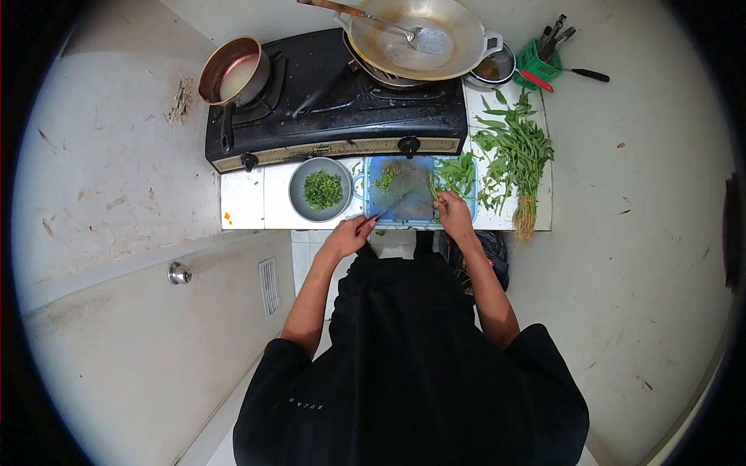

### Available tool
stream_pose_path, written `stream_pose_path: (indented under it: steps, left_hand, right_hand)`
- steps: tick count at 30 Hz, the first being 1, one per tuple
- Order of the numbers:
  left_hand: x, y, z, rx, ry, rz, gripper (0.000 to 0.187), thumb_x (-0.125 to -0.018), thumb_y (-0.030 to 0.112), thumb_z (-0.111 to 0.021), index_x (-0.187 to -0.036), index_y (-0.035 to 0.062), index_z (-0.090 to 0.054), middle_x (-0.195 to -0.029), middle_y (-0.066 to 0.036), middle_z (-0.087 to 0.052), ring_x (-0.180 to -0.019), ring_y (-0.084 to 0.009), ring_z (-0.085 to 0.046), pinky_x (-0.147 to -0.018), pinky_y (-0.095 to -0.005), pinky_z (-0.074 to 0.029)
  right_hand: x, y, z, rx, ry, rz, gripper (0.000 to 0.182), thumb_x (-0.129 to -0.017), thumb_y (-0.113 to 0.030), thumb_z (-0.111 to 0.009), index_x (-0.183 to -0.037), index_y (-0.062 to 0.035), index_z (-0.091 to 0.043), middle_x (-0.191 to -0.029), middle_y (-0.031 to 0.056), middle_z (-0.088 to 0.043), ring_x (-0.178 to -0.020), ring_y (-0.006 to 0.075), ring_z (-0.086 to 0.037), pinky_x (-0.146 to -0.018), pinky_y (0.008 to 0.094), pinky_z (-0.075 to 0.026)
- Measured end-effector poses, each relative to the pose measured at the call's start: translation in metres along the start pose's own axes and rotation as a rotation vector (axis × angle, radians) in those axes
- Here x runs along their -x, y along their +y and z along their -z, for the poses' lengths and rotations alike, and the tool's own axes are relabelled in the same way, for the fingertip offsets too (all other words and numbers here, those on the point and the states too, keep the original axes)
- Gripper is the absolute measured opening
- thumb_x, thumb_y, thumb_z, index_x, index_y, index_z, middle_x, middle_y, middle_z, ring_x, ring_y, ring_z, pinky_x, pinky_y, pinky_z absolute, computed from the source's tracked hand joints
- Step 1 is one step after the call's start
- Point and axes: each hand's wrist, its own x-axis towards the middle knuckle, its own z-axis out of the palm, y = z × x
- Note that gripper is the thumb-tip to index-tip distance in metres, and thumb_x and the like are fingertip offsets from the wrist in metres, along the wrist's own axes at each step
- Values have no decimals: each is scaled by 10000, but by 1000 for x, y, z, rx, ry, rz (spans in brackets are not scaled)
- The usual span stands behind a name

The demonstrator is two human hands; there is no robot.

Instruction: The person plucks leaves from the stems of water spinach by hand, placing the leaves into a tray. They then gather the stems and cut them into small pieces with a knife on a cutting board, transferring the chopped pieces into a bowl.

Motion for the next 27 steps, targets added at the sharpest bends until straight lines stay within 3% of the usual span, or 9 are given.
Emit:
stream_pose_path:
  steps: [5, 8, 13, 19, 24, 26, 27]
  left_hand:
    - [-11, -8, -5, -3, 50, 8, 426, -1002, 419, -520, -968, 8, -626, -727, -244, -619, -695, -404, -619, -682, -464, -471]
    - [-22, 4, 2, -38, 112, 49, 440, -1007, 426, -493, -1007, 13, -642, -790, -277, -650, -802, -490, -634, -727, -523, -494]
    - [-22, 13, -1, 6, 151, 68, 438, -1017, 423, -488, -1004, 9, -631, -778, -280, -644, -794, -486, -637, -710, -518, -489]
    - [-9, 13, -10, 97, 177, 102, 423, -1021, 416, -494, -1017, 11, -612, -767, -275, -642, -785, -481, -638, -691, -501, -483]
    - [-1, 6, -21, 146, 225, 66, 409, -1019, 410, -503, -1023, 15, -609, -770, -279, -642, -788, -479, -641, -695, -492, -487]
    - [3, 12, -21, 165, 211, 101, 383, -1030, 355, -513, -1059, -16, -609, -793, -237, -640, -715, -360, -627, -712, -417, -487]
    - [3, 11, -22, 166, 214, 103, 383, -1030, 355, -513, -1059, -16, -609, -793, -237, -640, -715, -360, -627, -712, -417, -487]
  right_hand:
    - [2, 0, -1, 18, -34, -1, 255, -857, -23, -668, -1112, -24, -663, -957, 178, -668, -874, 366, -655, -759, 425, -515]
    - [1, -10, -1, -2, -72, -15, 263, -844, -11, -673, -1105, -38, -673, -958, 169, -679, -891, 368, -658, -758, 430, -520]
    - [-3, -13, -12, 184, -6, 140, 271, -797, -59, -722, -1066, -79, -708, -974, 117, -692, -947, 338, -657, -808, 453, -497]
    - [-1, -20, -27, 305, 93, 164, 199, -803, -138, -732, -997, -96, -726, -913, 74, -659, -938, 300, -636, -820, 442, -453]
    - [-6, -21, -33, 279, 63, 174, 149, -834, -126, -696, -979, -101, -723, -881, 81, -647, -885, 302, -638, -798, 443, -447]
    - [-8, -21, -33, 243, 31, 162, 139, -841, -118, -686, -975, -102, -721, -881, 84, -647, -873, 305, -640, -790, 441, -448]
    - [-9, -21, -33, 212, 35, 163, 138, -847, -103, -674, -977, -100, -719, -880, 88, -645, -863, 313, -638, -781, 439, -452]
